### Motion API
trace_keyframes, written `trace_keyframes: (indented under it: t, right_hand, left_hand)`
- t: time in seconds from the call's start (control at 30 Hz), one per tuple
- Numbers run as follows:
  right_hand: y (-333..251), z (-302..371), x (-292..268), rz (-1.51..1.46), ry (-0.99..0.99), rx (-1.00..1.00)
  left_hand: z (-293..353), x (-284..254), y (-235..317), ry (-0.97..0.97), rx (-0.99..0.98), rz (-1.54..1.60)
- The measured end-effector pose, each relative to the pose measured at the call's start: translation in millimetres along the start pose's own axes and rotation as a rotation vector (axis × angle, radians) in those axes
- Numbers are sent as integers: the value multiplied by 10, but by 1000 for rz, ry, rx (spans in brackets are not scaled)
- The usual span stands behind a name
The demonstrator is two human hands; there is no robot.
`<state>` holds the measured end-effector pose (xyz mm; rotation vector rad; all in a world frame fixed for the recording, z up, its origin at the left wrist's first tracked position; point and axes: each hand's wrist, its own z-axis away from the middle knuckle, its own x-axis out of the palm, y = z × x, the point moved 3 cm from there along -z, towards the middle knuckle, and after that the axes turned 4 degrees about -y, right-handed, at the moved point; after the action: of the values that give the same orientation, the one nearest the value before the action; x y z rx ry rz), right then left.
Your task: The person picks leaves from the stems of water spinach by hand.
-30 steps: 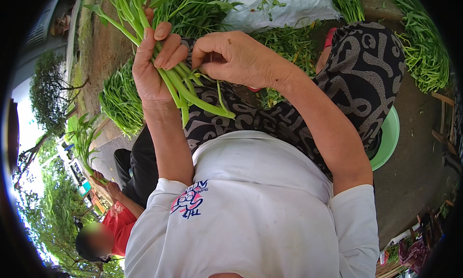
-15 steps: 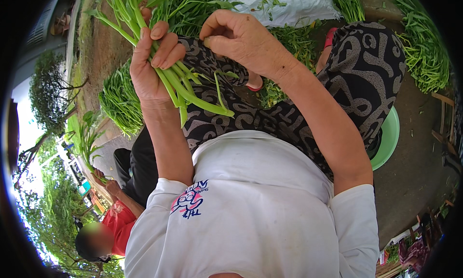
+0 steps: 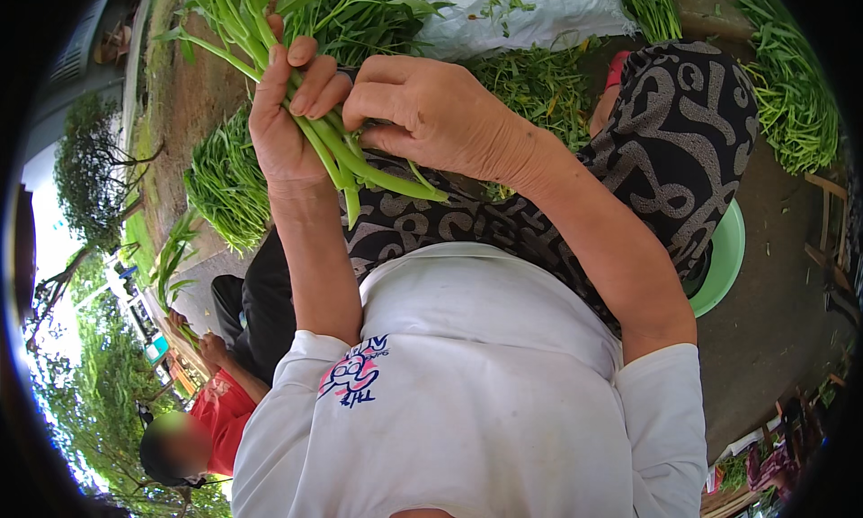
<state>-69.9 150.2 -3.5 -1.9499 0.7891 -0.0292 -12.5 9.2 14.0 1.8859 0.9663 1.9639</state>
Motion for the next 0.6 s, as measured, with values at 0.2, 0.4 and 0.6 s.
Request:
trace_keyframes:
  t: [0.2, 0.4, 0.6]
  right_hand:
    - [21, -2, 26, 203, 44, -117]
    - [52, 20, 68, 253, -6, 18]
    - [132, 16, -31, 151, 51, 135]
  left_hand:
    - [-6, -1, -37, 34, 11, -28]
    - [-11, 10, -45, 46, 17, -30]
    - [2, 8, 64, 33, 23, 63]
